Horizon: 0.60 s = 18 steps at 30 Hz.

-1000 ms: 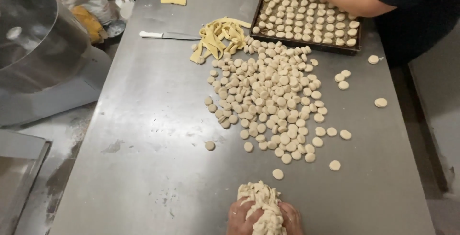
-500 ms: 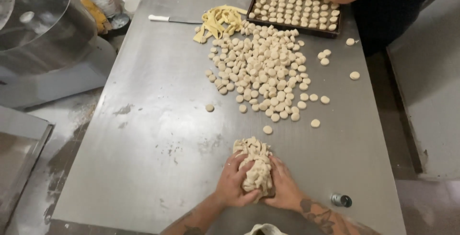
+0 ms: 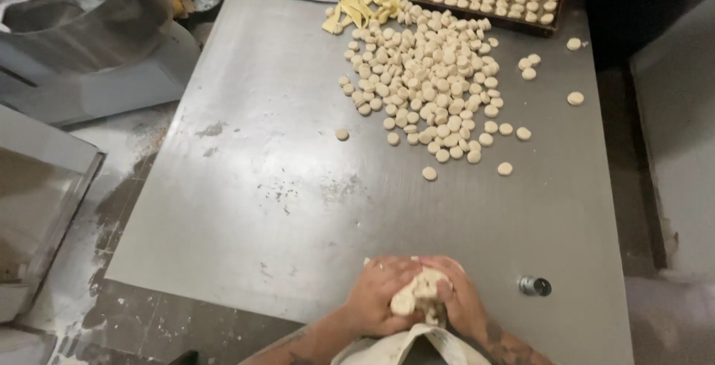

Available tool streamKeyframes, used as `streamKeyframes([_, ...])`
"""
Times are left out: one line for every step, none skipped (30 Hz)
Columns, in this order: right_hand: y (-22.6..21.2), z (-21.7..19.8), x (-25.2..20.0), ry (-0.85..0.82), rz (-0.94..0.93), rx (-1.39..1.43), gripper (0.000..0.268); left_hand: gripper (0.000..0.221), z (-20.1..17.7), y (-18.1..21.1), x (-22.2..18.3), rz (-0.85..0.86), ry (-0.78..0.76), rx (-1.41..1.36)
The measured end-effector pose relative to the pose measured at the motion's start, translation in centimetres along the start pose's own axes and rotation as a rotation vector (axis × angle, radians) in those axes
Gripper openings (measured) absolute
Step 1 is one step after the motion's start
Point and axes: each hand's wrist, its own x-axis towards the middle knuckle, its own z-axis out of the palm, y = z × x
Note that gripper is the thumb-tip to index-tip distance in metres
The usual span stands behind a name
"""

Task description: Cutting small uniform circles from a sheet of dough using a manual ring cutter on a stainless steel table.

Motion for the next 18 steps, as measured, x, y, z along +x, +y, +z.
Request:
streamKeyframes([0.7,0.2,-0.9,-0.014,-0.148,-0.072,0.065,0.075,0.6,-0.4,-1.2,0.078,-0.025,0.038])
streamKeyframes([1.6,-0.1,-1.0,-0.007,-0.172,-0.074,0.065,0.075,0.4,-0.5,-1.2,0.093,-0.018,0.058])
streamKeyframes([2.7,-0.3,-1.0,-0.098,-0.124,-0.078,0.061,0.067,0.2,-0.6,-1.2,0.07,-0.059,0.009])
streamKeyframes([3.6,-0.6,-2.0,-0.193,-0.061,-0.081,0.062,0.058,0.5,-0.2,-1.6,0.037,-0.104,-0.051])
streamKeyframes([3.2,-1.5,-2.1,-0.192,-0.07,-0.082,0.062,0.058,-0.4,0.0,-1.5,0.041,-0.101,-0.043])
streamKeyframes([2.9,-2.4,-2.2,-0.232,0.172,-0.023,0.077,0.075,-1.4,0.1,-1.4,-0.108,-0.12,-0.27])
streamKeyframes([2.7,-3.2,-2.2,-0.27,0.413,0.036,0.099,0.1,-2.4,0.2,-1.3,-0.258,-0.14,-0.497])
streamKeyframes([3.5,-3.4,-2.2,-0.273,0.413,0.035,0.099,0.1,-1.6,-0.4,-2.2,-0.26,-0.138,-0.497])
streamKeyframes([4.4,-3.6,-2.1,-0.151,0.698,0.081,0.098,0.1,-0.9,-1.1,-3.1,-0.526,-0.035,-0.358])
streamKeyframes([5.4,-4.1,-1.5,-0.013,0.974,0.125,0.101,0.1,-0.3,-2.2,-3.6,-0.779,0.071,-0.21])
streamKeyframes([3.4,-3.9,-0.4,-0.012,0.967,0.122,0.101,0.1,-0.9,-1.1,-2.2,-0.774,0.076,-0.208])
streamKeyframes([1.4,-3.5,0.3,0.065,1.126,0.392,0.092,0.108,-1.4,0.2,-1.1,-1.164,0.022,-0.371])
streamKeyframes([-0.6,-3.1,1.0,0.14,1.269,0.671,0.084,0.119,-2.0,1.5,-0.1,-1.554,-0.033,-0.537])
streamKeyframes([0.3,-1.7,1.0,0.139,1.268,0.67,0.084,0.119,0.8,0.7,-1.8,-1.554,-0.031,-0.538])
streamKeyframes([1.2,-0.3,1.0,0.167,1.241,0.678,0.078,0.12,3.7,0.0,-3.5,-1.552,0.094,-0.475])
streamKeyframes([2.2,1.2,1.0,0.197,1.212,0.687,0.073,0.122,6.5,-0.8,-5.2,-1.545,0.217,-0.411])
streamKeyframes([2.7,2.2,1.7,0.199,1.21,0.685,0.073,0.122,4.3,0.8,-2.6,-1.542,0.218,-0.413])
streamKeyframes([3.2,3.0,1.9,0.221,1.187,0.705,0.07,0.111,2.2,2.6,-0.2,-1.668,0.306,-0.63])
